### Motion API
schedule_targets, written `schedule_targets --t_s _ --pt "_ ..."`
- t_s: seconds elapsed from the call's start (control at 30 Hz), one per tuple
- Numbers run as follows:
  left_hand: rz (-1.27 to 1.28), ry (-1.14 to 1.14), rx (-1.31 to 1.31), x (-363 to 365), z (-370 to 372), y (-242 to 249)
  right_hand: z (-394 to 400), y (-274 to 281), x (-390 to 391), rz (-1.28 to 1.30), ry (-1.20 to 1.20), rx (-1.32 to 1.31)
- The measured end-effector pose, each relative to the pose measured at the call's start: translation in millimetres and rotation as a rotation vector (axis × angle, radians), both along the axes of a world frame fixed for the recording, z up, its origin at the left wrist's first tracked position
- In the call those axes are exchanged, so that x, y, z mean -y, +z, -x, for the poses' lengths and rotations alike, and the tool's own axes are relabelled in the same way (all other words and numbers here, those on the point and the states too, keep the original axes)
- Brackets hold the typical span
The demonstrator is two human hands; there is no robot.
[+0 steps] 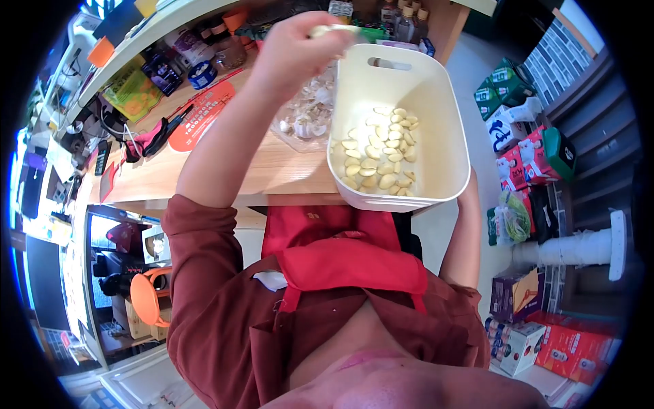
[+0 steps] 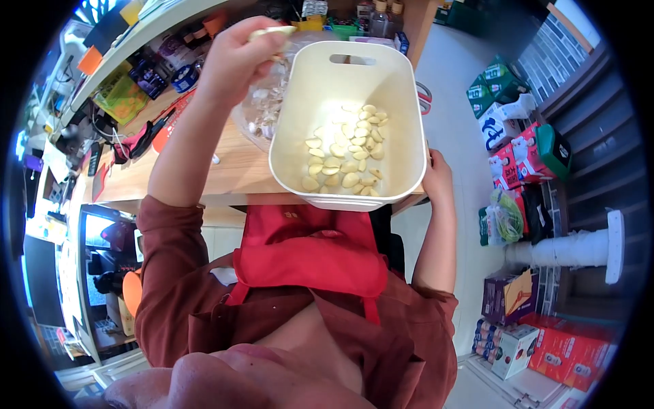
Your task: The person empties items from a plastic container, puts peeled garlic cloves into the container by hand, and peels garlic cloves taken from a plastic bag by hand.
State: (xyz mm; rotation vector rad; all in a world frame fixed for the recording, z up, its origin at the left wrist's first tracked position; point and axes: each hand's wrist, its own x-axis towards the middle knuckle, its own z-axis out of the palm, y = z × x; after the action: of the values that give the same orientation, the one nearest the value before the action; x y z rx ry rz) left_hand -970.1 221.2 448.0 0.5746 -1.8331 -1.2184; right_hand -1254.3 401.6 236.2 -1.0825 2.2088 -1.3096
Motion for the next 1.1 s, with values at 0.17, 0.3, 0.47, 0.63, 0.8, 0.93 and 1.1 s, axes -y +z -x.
schedule_targets --t_s 0.17,0.3,0.47,0.63,0.8,0.93,1.1 --pt "0.534 -0.11 0.413 -26 41 -9 -3 9 -2 -0.017 -0.006 0.006" --pt "0.766 -0.273 0.661 -29 48 -29 -7 8 -1 0.021 -0.023 0.019" --pt "0.812 -0.243 0.277 -28 24 -18 4 -9 -4 0.078 0.029 0.016" --pt "0.593 0.162 0.309 21 -65 -19 8 -9 -6 0.086 0.05 0.045" --pt "0.493 0.523 0.987 109 -187 -114 7 -9 -6 0.055 0.059 0.029" --pt "0.319 0.558 1.074 99 -211 -143 4 -1 -2 -0.014 0.081 -0.027" --pt "0.472 0.507 0.981 81 -193 -143 8 -3 -2 -0.042 0.103 -0.107"
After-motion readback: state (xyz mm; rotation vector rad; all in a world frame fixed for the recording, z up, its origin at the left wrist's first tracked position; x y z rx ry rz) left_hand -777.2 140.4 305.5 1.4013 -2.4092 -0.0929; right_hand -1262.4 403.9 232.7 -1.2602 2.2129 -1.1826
